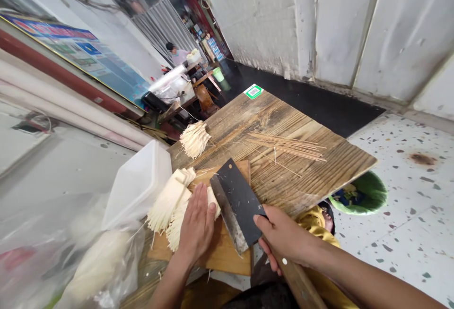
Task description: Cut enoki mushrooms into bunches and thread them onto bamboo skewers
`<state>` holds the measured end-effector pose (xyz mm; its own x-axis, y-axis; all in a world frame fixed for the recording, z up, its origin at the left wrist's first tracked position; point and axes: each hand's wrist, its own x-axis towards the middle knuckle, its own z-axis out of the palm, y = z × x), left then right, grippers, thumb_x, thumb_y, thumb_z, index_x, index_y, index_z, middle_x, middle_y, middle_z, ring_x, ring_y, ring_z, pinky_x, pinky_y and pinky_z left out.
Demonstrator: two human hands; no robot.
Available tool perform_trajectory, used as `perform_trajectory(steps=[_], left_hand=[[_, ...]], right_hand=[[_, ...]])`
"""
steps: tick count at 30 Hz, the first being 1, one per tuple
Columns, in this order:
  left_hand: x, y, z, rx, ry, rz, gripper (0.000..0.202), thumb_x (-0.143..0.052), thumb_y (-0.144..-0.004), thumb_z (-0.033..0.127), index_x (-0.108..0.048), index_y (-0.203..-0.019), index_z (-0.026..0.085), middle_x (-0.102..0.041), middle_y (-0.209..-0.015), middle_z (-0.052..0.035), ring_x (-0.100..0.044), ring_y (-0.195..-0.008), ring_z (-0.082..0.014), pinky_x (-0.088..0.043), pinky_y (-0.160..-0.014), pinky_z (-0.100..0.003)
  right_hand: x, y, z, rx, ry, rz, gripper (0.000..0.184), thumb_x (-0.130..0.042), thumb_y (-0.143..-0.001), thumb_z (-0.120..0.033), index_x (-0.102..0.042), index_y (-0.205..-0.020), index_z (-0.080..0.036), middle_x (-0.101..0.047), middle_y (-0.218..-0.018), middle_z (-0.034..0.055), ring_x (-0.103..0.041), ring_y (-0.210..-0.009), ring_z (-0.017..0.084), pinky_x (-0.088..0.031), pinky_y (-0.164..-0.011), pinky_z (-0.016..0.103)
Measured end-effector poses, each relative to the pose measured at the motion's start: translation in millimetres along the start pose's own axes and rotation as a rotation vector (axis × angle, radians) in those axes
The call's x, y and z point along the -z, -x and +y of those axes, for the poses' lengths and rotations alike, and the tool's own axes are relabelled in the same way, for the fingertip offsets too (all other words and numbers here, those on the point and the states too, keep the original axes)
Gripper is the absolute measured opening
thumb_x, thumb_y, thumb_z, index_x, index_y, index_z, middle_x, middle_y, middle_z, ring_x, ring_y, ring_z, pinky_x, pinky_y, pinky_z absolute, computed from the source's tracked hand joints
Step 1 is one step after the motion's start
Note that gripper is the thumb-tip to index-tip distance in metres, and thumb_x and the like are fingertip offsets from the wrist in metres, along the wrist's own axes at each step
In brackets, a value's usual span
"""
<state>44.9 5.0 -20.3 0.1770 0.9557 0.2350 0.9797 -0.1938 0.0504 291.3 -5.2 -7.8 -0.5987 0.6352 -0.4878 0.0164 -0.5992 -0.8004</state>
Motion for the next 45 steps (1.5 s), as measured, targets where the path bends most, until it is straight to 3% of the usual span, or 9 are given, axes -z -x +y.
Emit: perform_trajectory(steps=[8, 15, 22, 27, 33, 40, 45], left_hand=[[2.5, -2, 1, 0.019, 0.031, -0.039, 0.057, -0.028, -0.097, 0.032, -0.015, -0.149, 0.013, -0.029, -0.152, -0.0161, -0.02, -0.143, -0.0231, -0.024, -0.115, -0.05], [2.1, -2, 0, 0.014, 0.039, -0.042, 0.057, -0.028, -0.097, 0.034, -0.016, -0.149, 0.012, -0.029, -0.153, -0.0162, -0.02, -0.143, -0.0236, -0.024, -0.115, -0.049], [-1.4, -1, -1, 0.013, 0.038, -0.01, 0.057, -0.025, -0.097, 0.033, -0.013, -0.149, 0.011, -0.027, -0.152, -0.0186, -0.019, -0.143, -0.0248, -0.025, -0.114, -0.052], [-0.9, 0, -1, -0.016, 0.025, -0.018, 0.057, -0.025, -0.097, 0.033, -0.013, -0.149, 0.01, -0.027, -0.153, -0.0189, -0.017, -0.143, -0.0245, -0.025, -0.114, -0.052], [2.8, -4, 2, 0.046, 0.051, -0.035, 0.057, -0.022, -0.098, 0.034, -0.017, -0.147, 0.005, -0.028, -0.151, -0.0218, -0.017, -0.143, -0.0252, -0.025, -0.114, -0.052], [-1.1, -3, 1, 0.028, 0.071, 0.013, 0.058, -0.025, -0.097, 0.037, -0.022, -0.146, 0.005, -0.029, -0.151, -0.0208, -0.017, -0.143, -0.026, -0.026, -0.114, -0.051], [-0.1, -3, 1, 0.076, 0.139, 0.028, 0.059, -0.026, -0.097, 0.039, -0.025, -0.145, 0.005, -0.03, -0.15, -0.0223, -0.02, -0.142, -0.0275, -0.027, -0.113, -0.053]], right_hand=[[-5, -11, -11, -0.002, -0.028, -0.035, 0.027, -0.041, -0.09, -0.04, -0.037, -0.07, -0.022, -0.041, -0.038, -0.0112, -0.041, -0.025, 0.007, -0.032, -0.028, 0.015], [-2, -3, 4, -0.026, -0.006, -0.033, 0.031, -0.043, -0.088, -0.048, -0.036, -0.07, -0.023, -0.041, -0.037, -0.0113, -0.041, -0.025, 0.008, -0.034, -0.027, 0.016], [-16, -21, -11, 0.046, -0.021, -0.044, 0.029, -0.036, -0.091, -0.034, -0.039, -0.066, -0.021, -0.04, -0.033, -0.0102, -0.036, -0.022, 0.006, -0.031, -0.027, 0.014], [-14, -10, 5, -0.009, -0.049, -0.044, 0.026, -0.042, -0.089, -0.043, -0.039, -0.072, -0.022, -0.043, -0.04, -0.0108, -0.04, -0.025, 0.008, -0.034, -0.026, 0.016], [-31, -30, -8, 0.008, 0.002, -0.038, 0.025, -0.037, -0.09, -0.033, -0.041, -0.069, -0.02, -0.045, -0.04, -0.0088, -0.041, -0.025, 0.007, -0.035, -0.027, 0.016], [-33, -21, 5, 0.011, 0.025, -0.061, 0.027, -0.036, -0.091, -0.038, -0.042, -0.072, -0.02, -0.044, -0.04, -0.0098, -0.04, -0.024, 0.007, -0.034, -0.029, 0.016], [-56, -35, -10, 0.029, 0.106, -0.002, 0.021, -0.033, -0.09, -0.031, -0.04, -0.074, -0.021, -0.046, -0.042, -0.0094, -0.042, -0.025, 0.008, -0.035, -0.029, 0.016]])
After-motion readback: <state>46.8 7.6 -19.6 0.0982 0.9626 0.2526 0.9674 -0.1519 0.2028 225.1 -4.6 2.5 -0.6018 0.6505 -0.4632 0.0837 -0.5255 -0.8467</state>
